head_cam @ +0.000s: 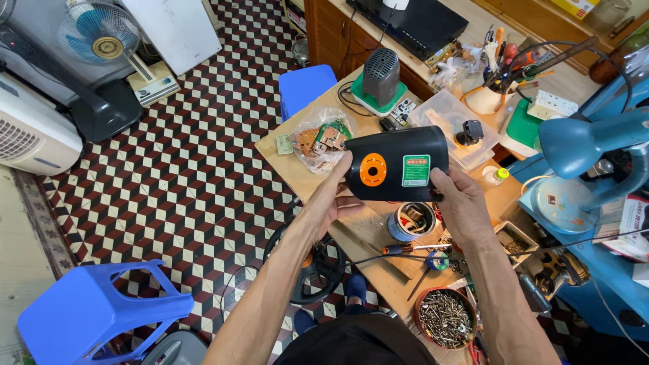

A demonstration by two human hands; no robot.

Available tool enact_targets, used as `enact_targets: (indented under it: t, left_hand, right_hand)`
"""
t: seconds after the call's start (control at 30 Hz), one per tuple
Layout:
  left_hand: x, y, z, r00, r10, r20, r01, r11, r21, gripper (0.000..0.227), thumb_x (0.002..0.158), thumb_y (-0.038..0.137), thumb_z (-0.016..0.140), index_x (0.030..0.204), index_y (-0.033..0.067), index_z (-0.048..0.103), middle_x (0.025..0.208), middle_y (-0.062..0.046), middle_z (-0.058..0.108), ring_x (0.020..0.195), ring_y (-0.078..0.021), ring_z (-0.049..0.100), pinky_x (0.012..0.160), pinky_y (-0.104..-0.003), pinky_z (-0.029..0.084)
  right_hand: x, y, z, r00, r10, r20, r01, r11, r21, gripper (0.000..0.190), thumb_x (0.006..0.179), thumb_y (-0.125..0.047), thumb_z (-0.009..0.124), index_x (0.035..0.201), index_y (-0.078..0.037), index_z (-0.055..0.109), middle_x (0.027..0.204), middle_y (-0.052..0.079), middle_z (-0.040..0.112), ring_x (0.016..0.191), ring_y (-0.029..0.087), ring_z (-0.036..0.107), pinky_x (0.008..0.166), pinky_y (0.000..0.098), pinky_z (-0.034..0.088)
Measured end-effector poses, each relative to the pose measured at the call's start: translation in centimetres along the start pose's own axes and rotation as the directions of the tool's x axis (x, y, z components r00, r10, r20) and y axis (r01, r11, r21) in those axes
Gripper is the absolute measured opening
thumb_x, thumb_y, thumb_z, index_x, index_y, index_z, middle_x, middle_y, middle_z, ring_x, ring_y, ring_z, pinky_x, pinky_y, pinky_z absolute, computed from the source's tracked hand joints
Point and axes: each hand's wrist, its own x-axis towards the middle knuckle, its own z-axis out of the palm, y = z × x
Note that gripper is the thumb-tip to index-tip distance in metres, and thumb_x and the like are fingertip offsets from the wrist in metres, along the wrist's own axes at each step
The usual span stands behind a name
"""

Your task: The person assembles a leaf blower by attaching the motor housing to the shaft and securing it with a screwdriver. They then attach the handle and inspect the assembled unit.

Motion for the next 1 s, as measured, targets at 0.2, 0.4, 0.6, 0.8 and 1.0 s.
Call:
enact_targets:
  t: [0.2, 0.4, 0.6, 0.8, 1.0]
  left_hand:
    - [-1.6, -1.2, -0.9, 0.995, 0.092, -0.023, -0.093, 0.995, -0.03, 0.093, 0.079, 0.069, 0.064, 0.143, 0.0024, 0.053, 0.124, -0.009, 0.066, 0.108, -0.0209, 0.067, 0.096, -0.035, 0.056]
    - [-2.8, -1.5, -2.3, 0.986, 0.165, 0.018, -0.165, 0.986, -0.017, 0.094, 0.08, 0.065, 0.067, 0.146, 0.0019, 0.048, 0.128, -0.011, 0.065, 0.112, -0.0167, 0.068, 0.101, -0.03, 0.054]
    - [-3.3, -1.9, -3.4, 0.976, 0.173, -0.134, -0.157, 0.98, 0.124, 0.107, 0.072, 0.062, 0.075, 0.153, 0.0019, 0.04, 0.13, -0.016, 0.063, 0.109, -0.0258, 0.065, 0.095, -0.035, 0.06]
    - [-3.8, -2.3, -5.2, 0.955, 0.209, -0.21, -0.163, 0.962, 0.218, 0.115, 0.066, 0.064, 0.076, 0.156, 0.0043, 0.034, 0.125, -0.023, 0.07, 0.108, -0.0237, 0.073, 0.089, -0.035, 0.062]
    - [-4.0, -3.3, -6.5, 0.948, 0.213, -0.238, -0.16, 0.961, 0.225, 0.115, 0.066, 0.063, 0.075, 0.157, 0.0036, 0.035, 0.122, -0.025, 0.073, 0.104, -0.0265, 0.074, 0.085, -0.033, 0.06]
  right_hand:
    - [0.2, 0.1, 0.7, 0.999, 0.037, 0.022, -0.038, 0.999, 0.017, 0.037, 0.099, -0.015, 0.064, 0.135, -0.004, 0.066, 0.125, 0.003, 0.071, 0.112, 0.012, 0.065, 0.099, 0.0346, 0.052]
    - [0.7, 0.2, 1.4, 0.997, 0.061, 0.051, -0.062, 0.998, 0.008, 0.035, 0.1, -0.015, 0.064, 0.133, -0.003, 0.066, 0.123, 0.006, 0.072, 0.11, 0.015, 0.067, 0.1, 0.0374, 0.054]
    - [1.6, 1.8, 1.5, 0.989, 0.062, 0.134, -0.066, 0.997, 0.029, 0.026, 0.105, -0.014, 0.066, 0.127, -0.001, 0.067, 0.12, 0.006, 0.072, 0.106, 0.015, 0.067, 0.097, 0.0377, 0.054]
    - [2.2, 2.8, 2.4, 0.978, 0.111, 0.174, -0.106, 0.994, -0.037, 0.03, 0.102, -0.017, 0.064, 0.127, -0.002, 0.068, 0.117, 0.005, 0.073, 0.103, 0.014, 0.067, 0.096, 0.0364, 0.055]
    - [2.9, 3.5, 3.0, 0.965, 0.124, 0.232, -0.109, 0.991, -0.075, 0.031, 0.104, -0.017, 0.063, 0.129, 0.0, 0.067, 0.118, 0.006, 0.073, 0.104, 0.013, 0.066, 0.096, 0.0353, 0.053]
